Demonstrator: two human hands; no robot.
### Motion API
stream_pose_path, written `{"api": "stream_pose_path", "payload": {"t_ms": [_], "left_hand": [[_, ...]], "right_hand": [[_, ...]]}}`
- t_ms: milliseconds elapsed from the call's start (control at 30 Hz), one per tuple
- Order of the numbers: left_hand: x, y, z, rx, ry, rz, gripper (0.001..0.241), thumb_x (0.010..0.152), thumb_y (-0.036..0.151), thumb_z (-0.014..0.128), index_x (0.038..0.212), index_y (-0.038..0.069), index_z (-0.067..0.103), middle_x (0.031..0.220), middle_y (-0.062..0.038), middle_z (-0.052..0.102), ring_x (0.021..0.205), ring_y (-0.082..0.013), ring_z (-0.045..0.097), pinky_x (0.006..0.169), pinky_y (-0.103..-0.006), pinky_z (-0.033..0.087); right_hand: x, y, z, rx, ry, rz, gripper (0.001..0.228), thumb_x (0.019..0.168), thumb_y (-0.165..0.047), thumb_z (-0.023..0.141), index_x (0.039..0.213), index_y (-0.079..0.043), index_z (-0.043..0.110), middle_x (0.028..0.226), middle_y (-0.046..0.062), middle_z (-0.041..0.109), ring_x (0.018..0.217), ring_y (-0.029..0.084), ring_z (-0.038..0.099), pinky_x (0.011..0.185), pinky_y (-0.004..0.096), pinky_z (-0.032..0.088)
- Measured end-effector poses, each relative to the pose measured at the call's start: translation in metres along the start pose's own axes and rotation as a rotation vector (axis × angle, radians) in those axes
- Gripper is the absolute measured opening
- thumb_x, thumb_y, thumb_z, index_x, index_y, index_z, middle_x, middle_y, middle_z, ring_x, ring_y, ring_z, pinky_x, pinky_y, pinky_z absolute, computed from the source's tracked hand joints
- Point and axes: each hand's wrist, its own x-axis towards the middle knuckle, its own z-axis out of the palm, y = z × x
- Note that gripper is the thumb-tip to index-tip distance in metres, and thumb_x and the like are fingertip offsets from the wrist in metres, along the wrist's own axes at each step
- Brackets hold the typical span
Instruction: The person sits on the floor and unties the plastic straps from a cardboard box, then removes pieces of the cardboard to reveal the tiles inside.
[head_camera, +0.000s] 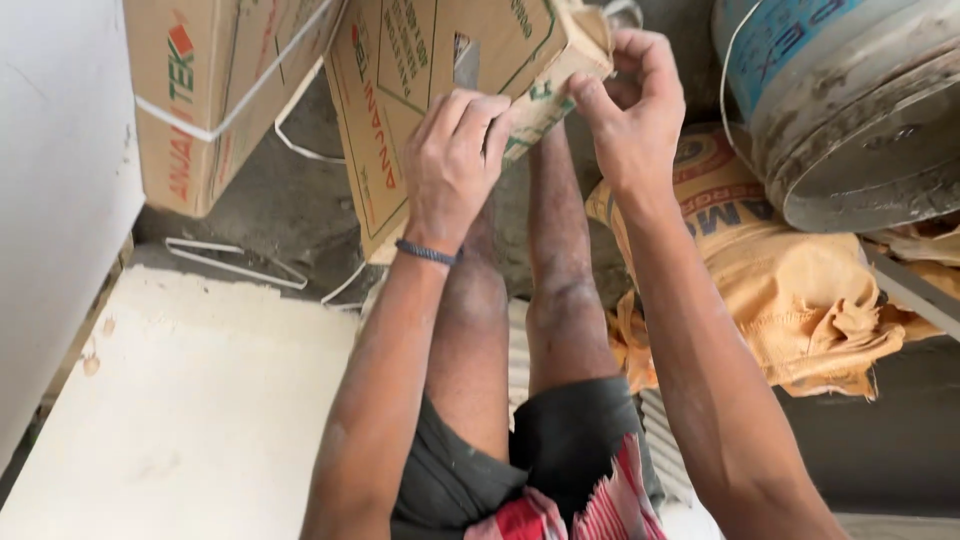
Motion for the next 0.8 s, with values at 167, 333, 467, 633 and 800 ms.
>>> {"api": "stream_pose_path", "payload": {"t_ms": [167,333,467,633,800], "left_hand": [[0.0,-0.002,0.023,0.081,0.067,-0.097,0.014,0.097,0.013,0.072,0.1,0.01,0.059,0.096,-0.004,0.059,0.092,-0.0239,0.063,0.084,-0.0371,0.054],[-0.012,-0.002,0.04,0.157,0.022,-0.135,0.01,0.102,0.009,0.063,0.104,0.008,0.053,0.096,-0.008,0.055,0.087,-0.0262,0.058,0.079,-0.0387,0.05],[-0.007,0.013,0.031,0.143,0.015,-0.191,0.009,0.101,0.007,0.06,0.101,0.009,0.052,0.093,-0.007,0.055,0.087,-0.0263,0.06,0.079,-0.0401,0.05],[0.002,0.02,0.019,0.03,0.018,-0.272,0.009,0.098,0.011,0.063,0.099,0.008,0.055,0.094,-0.008,0.059,0.086,-0.0298,0.062,0.076,-0.0425,0.05],[0.017,-0.009,0.033,-0.139,-0.056,-0.35,0.012,0.104,0.02,0.062,0.105,0.01,0.058,0.096,-0.005,0.06,0.084,-0.0236,0.061,0.078,-0.0377,0.052]], "right_hand": [[0.021,-0.002,-0.009,-0.007,-0.01,0.134,0.023,0.103,-0.008,0.068,0.123,-0.004,0.06,0.114,0.002,0.066,0.101,0.007,0.065,0.079,0.024,0.062],[0.029,-0.005,-0.009,0.043,-0.042,0.157,0.015,0.106,-0.013,0.064,0.119,-0.004,0.063,0.111,0.001,0.07,0.099,0.006,0.067,0.082,0.023,0.062],[0.038,0.008,-0.016,-0.057,-0.037,0.112,0.012,0.108,-0.012,0.064,0.117,-0.004,0.065,0.106,0.0,0.07,0.094,0.006,0.066,0.078,0.022,0.057],[0.058,-0.03,-0.007,-0.26,-0.13,-0.053,0.017,0.101,-0.009,0.076,0.117,-0.003,0.073,0.098,-0.002,0.071,0.087,0.005,0.062,0.079,0.023,0.054],[0.063,-0.047,-0.003,-0.663,-0.152,-0.137,0.011,0.099,-0.011,0.077,0.107,-0.004,0.075,0.091,0.008,0.073,0.079,0.014,0.07,0.073,0.028,0.057]]}}
